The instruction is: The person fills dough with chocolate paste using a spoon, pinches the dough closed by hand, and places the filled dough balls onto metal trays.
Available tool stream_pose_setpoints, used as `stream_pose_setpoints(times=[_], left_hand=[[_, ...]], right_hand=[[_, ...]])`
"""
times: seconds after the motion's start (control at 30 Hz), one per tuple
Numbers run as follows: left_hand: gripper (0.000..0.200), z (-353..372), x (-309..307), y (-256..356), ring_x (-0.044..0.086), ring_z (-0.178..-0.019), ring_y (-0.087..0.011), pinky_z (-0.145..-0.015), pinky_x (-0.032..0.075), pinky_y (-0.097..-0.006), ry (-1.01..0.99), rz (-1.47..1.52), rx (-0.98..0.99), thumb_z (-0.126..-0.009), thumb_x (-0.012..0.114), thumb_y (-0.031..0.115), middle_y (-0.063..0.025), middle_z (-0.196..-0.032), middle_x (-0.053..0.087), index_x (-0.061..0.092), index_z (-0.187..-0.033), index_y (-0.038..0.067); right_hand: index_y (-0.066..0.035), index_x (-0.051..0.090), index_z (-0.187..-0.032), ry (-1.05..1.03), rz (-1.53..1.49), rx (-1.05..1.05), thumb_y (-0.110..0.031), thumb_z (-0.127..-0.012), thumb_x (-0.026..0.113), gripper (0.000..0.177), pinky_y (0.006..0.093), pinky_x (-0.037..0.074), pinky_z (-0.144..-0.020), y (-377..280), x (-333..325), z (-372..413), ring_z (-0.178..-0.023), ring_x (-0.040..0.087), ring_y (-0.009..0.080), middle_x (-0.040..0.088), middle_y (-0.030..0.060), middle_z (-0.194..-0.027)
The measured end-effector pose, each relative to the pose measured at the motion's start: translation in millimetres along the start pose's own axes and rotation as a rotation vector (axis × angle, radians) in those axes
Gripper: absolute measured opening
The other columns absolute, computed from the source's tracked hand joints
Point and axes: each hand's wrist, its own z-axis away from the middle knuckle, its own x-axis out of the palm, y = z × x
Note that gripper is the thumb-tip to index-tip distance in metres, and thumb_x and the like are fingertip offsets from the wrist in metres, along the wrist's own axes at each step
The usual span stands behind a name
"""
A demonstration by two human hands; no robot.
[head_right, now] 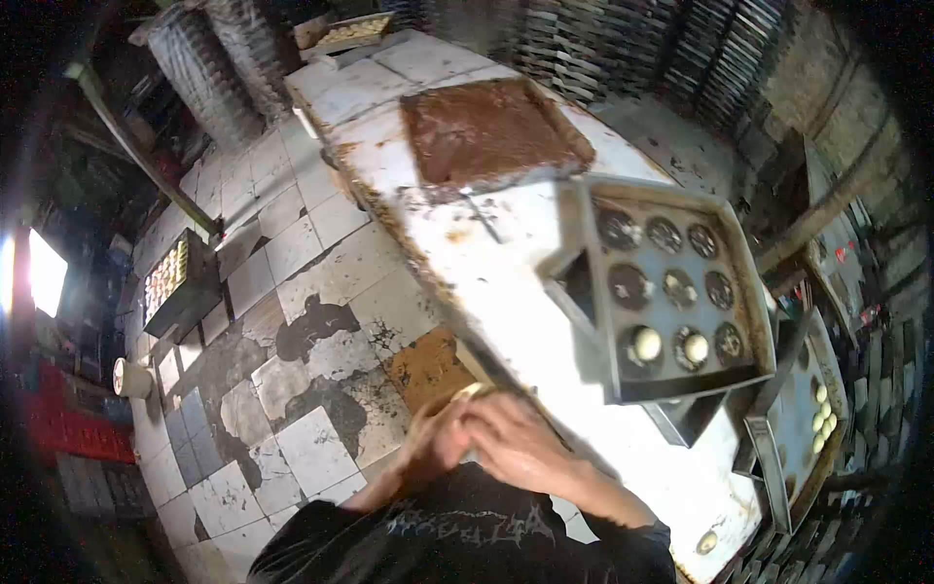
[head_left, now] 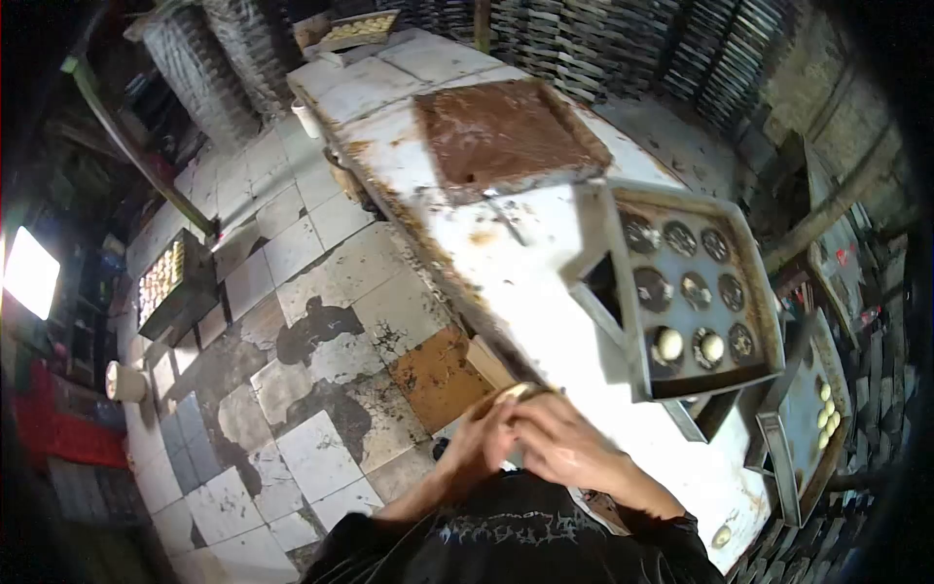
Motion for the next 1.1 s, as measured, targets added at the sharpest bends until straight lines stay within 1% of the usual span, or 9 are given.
stream_pose_setpoints(times=[0.03,0.07,0.1,0.23,0.3,0.33,0.5,0.77,1.1], left_hand=[[0.029,10.1,-25.5,-18.4,0.056,-0.103,-0.0224,-0.084,0.049,-0.0306,0.154,-0.508,0.387,-0.092,0.041,0.013,-0.0133,-0.117,0.054,0.051,-0.114,-0.004],[0.027,19.0,-42.4,-18.8,0.055,-0.106,-0.0249,-0.087,0.047,-0.0317,0.149,0.424,0.139,-0.088,0.046,0.011,-0.0161,-0.117,0.053,0.054,-0.108,-0.005],[0.027,24.1,-57.5,-24.6,0.055,-0.106,-0.0249,-0.087,0.047,-0.0317,0.153,0.421,0.133,-0.088,0.046,0.011,-0.0161,-0.117,0.053,0.054,-0.108,-0.005],[0.034,2.9,-91.3,-47.4,0.048,-0.116,-0.0282,-0.099,0.039,-0.0382,0.56,-0.629,0.659,-0.092,0.038,0.01,-0.0162,-0.121,0.053,0.046,-0.122,-0.004],[0.035,-18.7,-113.0,-24.6,0.049,-0.116,-0.0275,-0.101,0.038,-0.0371,0.346,1.234,0.363,-0.094,0.039,0.012,-0.0165,-0.126,0.049,0.042,-0.124,-0.005],[0.038,-26.2,-129.6,-32.1,0.048,-0.118,-0.0279,-0.102,0.038,-0.0384,0.269,1.287,0.418,-0.093,0.041,0.011,-0.0174,-0.127,0.048,0.039,-0.128,-0.005],[0.041,-84.0,-168.1,-37.0,0.05,-0.115,-0.0253,-0.1,0.04,-0.0356,0.22,1.194,0.269,-0.091,0.046,0.01,-0.0153,-0.124,0.05,0.038,-0.129,-0.005],[0.045,-231.7,-180.4,14.1,0.056,-0.098,-0.0175,-0.087,0.045,-0.0283,0.103,0.306,0.056,-0.083,0.056,0.002,-0.0092,-0.11,0.057,0.043,-0.126,-0.002],[0.059,-275.4,-235.4,105.6,0.03,-0.13,-0.0213,-0.105,0.028,-0.0335,-0.6,0.653,0.035,-0.086,0.05,0.0,-0.0112,-0.143,0.03,0.025,-0.139,0.0]], right_hand=[[-0.003,0.058,-0.102,-0.025,-0.179,-0.108,-0.012,-0.076,0.064,0.028,0.0356,0.048,-0.084,-3.9,13.3,-20.3,-0.102,0.053,0.0251,0.053,0.0116,-0.107],[-0.003,0.058,-0.103,0.015,-0.319,-0.057,-0.013,-0.079,0.062,0.027,0.0353,0.049,-0.08,-9.3,22.9,-43.4,-0.094,0.056,0.0266,0.055,0.0121,-0.103],[-0.002,0.057,-0.103,0.056,-0.465,0.002,-0.015,-0.081,0.061,0.026,0.035,0.051,-0.076,-15.2,32.7,-66.8,-0.086,0.059,0.0281,0.057,0.0125,-0.098],[0.001,0.055,-0.095,0.641,-0.479,0.195,-0.006,-0.086,0.055,0.011,0.0312,0.045,-0.072,9.6,100.8,-179.8,-0.081,0.057,0.0252,0.058,0.014,-0.09],[0.0,0.052,-0.1,0.788,-0.53,0.382,-0.011,-0.089,0.054,0.016,0.0301,0.042,-0.077,45.4,101.4,-224.5,-0.086,0.054,0.0203,0.056,0.0116,-0.093],[0.001,0.05,-0.1,0.899,-0.335,0.468,-0.015,-0.087,0.055,0.021,0.036,0.043,-0.078,77.1,102.6,-241.2,-0.085,0.055,0.028,0.055,0.017,-0.095],[0.006,0.032,-0.118,0.723,0.302,0.695,-0.02,-0.079,0.065,0.057,0.0469,0.037,-0.09,247.0,95.0,-262.3,-0.103,0.044,0.0401,0.041,0.0261,-0.111],[-0.002,0.05,-0.096,0.799,0.06,0.549,-0.007,-0.088,0.052,0.01,0.0354,0.048,-0.052,213.0,63.9,-283.9,-0.063,0.059,0.0293,0.056,0.0182,-0.084],[-0.005,0.063,-0.078,-0.407,0.295,0.105,-0.009,-0.076,0.053,0.01,0.0387,0.05,-0.053,370.6,-31.2,-376.7,-0.058,0.062,0.0282,0.062,0.0091,-0.066]])
